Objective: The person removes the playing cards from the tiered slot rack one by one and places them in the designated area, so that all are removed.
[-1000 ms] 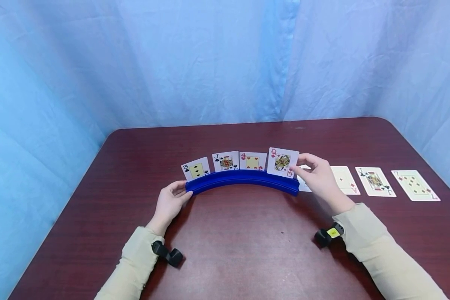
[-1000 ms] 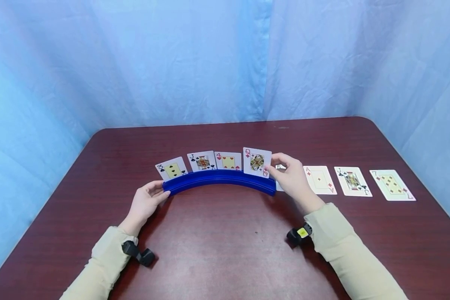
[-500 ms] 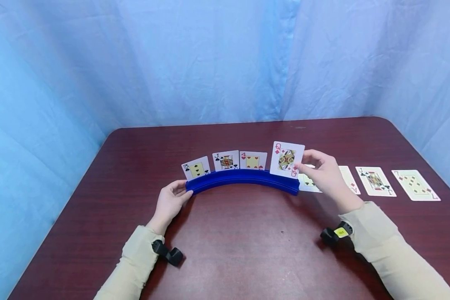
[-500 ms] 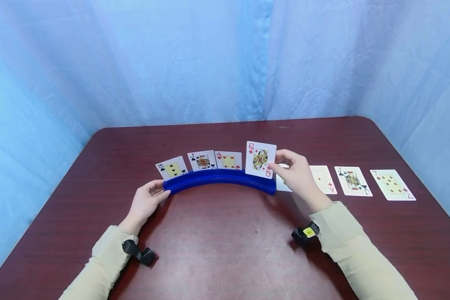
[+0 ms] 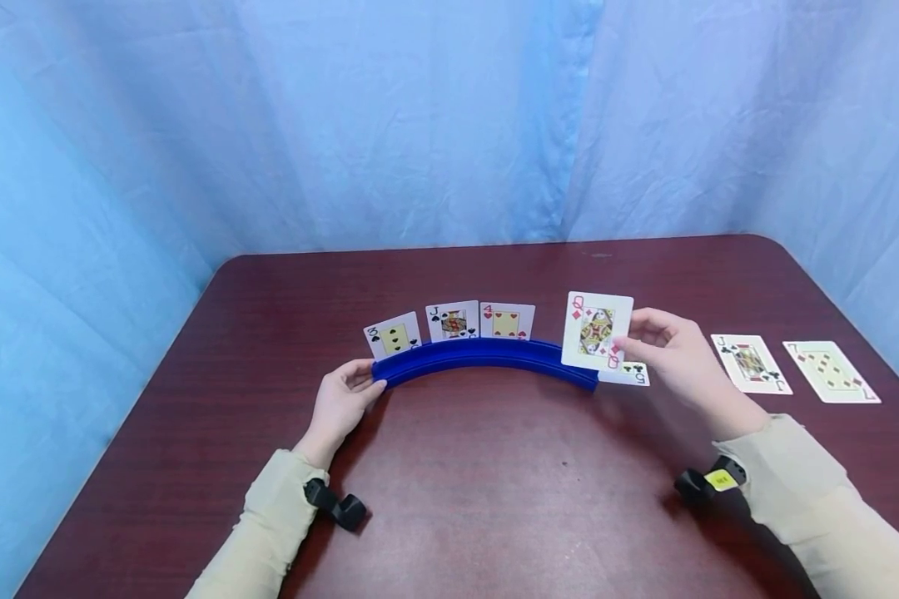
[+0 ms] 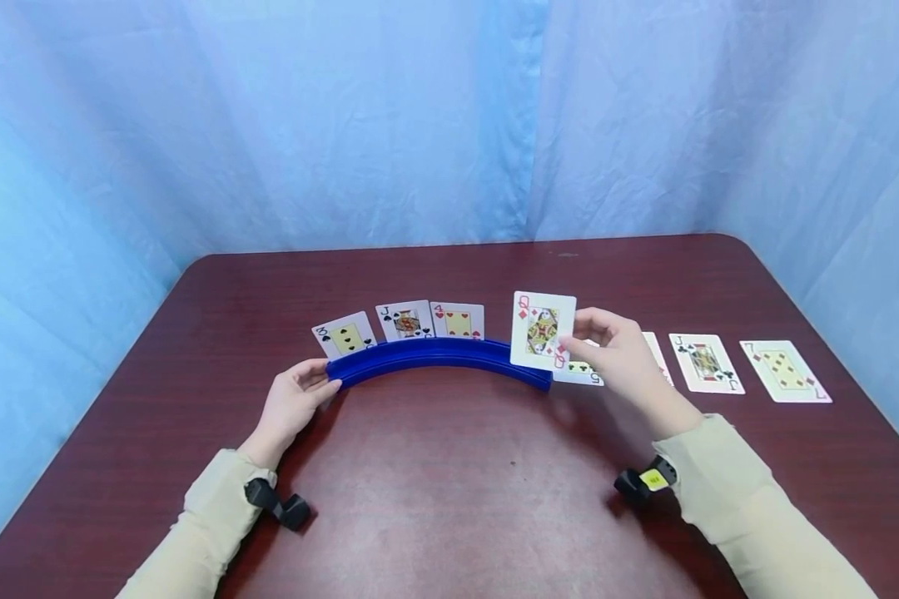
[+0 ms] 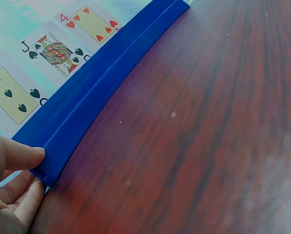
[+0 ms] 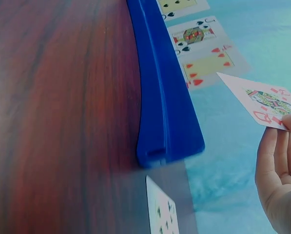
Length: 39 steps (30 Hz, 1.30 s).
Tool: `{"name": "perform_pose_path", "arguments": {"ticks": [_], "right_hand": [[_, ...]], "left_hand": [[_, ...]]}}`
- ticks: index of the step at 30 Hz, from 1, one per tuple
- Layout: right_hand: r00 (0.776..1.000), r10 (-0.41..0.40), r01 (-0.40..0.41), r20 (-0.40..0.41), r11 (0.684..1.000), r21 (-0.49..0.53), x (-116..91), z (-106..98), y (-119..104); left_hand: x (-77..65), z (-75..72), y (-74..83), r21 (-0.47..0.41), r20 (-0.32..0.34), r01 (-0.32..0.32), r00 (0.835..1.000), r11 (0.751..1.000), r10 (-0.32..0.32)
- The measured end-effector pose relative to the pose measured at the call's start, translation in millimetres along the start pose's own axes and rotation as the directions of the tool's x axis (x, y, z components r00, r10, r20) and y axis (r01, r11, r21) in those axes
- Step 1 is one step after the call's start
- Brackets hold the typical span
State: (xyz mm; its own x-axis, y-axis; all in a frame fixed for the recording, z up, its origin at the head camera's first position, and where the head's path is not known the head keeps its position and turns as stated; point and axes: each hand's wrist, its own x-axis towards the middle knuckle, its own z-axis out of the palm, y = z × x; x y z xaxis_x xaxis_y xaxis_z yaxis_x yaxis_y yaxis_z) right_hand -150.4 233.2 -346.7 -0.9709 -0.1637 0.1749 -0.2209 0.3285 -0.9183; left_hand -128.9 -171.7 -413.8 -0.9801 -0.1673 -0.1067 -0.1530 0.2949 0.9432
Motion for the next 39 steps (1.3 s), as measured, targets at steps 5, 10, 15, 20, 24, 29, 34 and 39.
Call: {"name": "perform_pose_path", "arguments": {"ticks": [5, 10, 15, 20, 24, 29, 34, 39], "right_hand": [[0.999, 0.026, -0.031, 0.038, 0.991, 0.127, -12, -15, 8], [0.995, 0.070, -0.080, 0.071, 0.984, 0.158, -28, -32, 18], [0.982, 0.137, -0.166, 0.129, 0.954, 0.248, -45, -46, 32], [0.958, 0.205, -0.258, 0.202, 0.922, 0.289, -58, -57, 47], [0.946, 0.229, -0.286, 0.230, 0.923, 0.256, -65, -58, 55], [0.930, 0.250, -0.294, 0.270, 0.946, 0.135, -66, -53, 56], [0.913, 0.301, -0.307, 0.275, 0.951, -0.024, -65, -45, 52], [0.892, 0.349, -0.333, 0.287, 0.937, -0.106, -64, -39, 47]], "left_hand": [[0.7, 0.3, -1.4, 0.007, -0.003, 0.003, 1.000, 1.000, -0.003], [1.3, 0.0, -1.9, 0.012, 0.000, -0.009, 1.000, 1.000, 0.009], [1.3, -0.2, -0.6, 0.005, -0.003, 0.000, 1.000, 1.000, 0.000], [1.2, 0.0, 0.0, 0.001, -0.005, 0.002, 1.000, 1.000, -0.002], [0.7, 0.4, 0.1, 0.000, -0.005, 0.007, 1.000, 1.000, -0.007], [1.4, 0.9, -0.4, 0.003, -0.004, 0.014, 1.000, 1.000, -0.014], [2.0, 1.3, -0.8, 0.000, 0.001, 0.014, 1.000, 1.000, -0.014], [2.1, 1.1, -1.5, 0.012, 0.000, 0.007, 1.000, 1.000, -0.007]]}}
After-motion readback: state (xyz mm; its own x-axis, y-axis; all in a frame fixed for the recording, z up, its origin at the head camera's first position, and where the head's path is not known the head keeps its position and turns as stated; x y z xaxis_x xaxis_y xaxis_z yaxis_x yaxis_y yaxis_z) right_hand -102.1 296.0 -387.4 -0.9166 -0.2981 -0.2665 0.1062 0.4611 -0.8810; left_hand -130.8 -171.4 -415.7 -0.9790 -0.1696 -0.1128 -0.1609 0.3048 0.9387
